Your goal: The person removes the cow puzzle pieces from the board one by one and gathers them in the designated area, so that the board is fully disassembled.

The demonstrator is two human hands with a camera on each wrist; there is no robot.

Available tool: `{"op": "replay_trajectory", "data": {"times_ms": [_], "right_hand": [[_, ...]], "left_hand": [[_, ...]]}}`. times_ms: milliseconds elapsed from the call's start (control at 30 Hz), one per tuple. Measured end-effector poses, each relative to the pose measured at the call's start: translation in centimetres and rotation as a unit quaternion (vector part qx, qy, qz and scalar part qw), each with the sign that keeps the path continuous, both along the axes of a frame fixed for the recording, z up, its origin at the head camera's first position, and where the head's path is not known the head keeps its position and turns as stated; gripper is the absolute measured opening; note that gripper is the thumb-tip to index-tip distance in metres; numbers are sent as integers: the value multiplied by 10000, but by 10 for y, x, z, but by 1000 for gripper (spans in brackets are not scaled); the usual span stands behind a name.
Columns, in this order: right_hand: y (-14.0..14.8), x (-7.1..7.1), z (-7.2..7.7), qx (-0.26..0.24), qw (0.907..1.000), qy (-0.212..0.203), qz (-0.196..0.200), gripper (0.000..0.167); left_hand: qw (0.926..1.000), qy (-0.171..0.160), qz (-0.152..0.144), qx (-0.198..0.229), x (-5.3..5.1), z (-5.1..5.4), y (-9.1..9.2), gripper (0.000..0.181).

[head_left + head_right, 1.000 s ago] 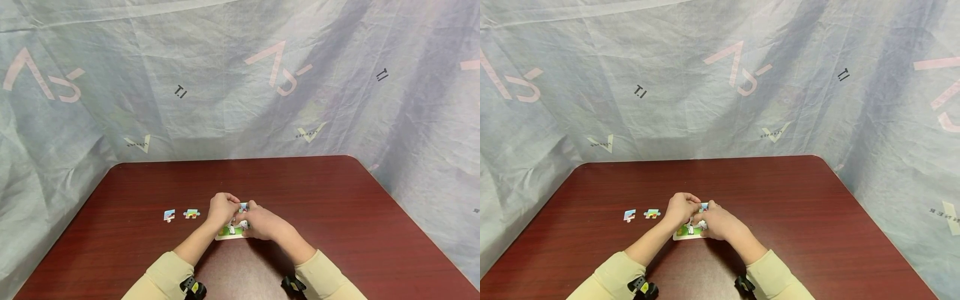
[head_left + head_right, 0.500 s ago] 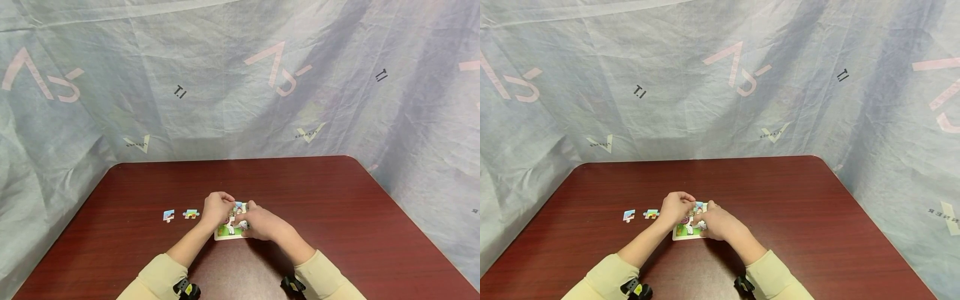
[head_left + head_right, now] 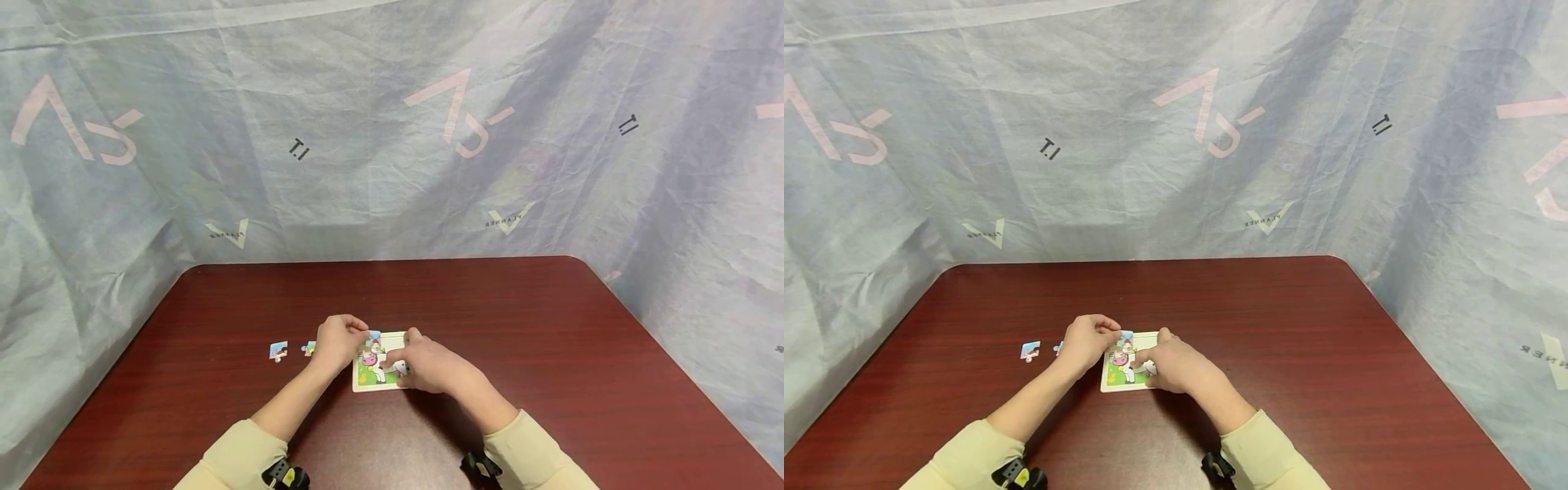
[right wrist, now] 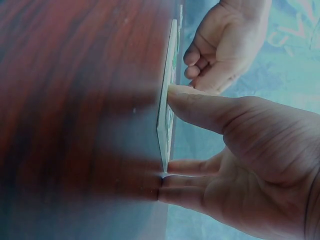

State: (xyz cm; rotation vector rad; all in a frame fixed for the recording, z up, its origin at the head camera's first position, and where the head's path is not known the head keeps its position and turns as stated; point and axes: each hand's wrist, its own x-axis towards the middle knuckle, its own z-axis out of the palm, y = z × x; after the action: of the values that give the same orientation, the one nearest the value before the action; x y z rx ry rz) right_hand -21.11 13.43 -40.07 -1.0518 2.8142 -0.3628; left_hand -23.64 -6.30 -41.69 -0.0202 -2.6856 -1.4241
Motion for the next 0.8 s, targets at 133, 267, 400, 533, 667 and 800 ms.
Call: {"op": "replay_trajectory", "data": {"times_ms": [133, 267, 400, 533, 667, 800], "right_hand": [[-1, 1, 1, 67, 10000, -58, -21, 29], [-1, 1, 2, 75, 10000, -59, -17, 29], [0, 0, 1, 48, 10000, -62, -32, 30], [0, -1, 0, 62, 10000, -58, -51, 29], [0, -1, -1, 85, 9999, -43, -57, 29], [0, -1, -2, 96, 9999, -57, -52, 30]], "left_hand": [[9999, 57, 34, -103, 0, -1, -8, 5], [9999, -29, 35, -134, 0, -2, -16, 4], [9998, -69, 58, -180, 1, -3, -24, 4], [9997, -74, 59, -232, 3, -2, -32, 3], [9994, -106, 78, -308, 4, -2, -39, 3], [9992, -152, 95, -356, 6, -2, -44, 4]]}}
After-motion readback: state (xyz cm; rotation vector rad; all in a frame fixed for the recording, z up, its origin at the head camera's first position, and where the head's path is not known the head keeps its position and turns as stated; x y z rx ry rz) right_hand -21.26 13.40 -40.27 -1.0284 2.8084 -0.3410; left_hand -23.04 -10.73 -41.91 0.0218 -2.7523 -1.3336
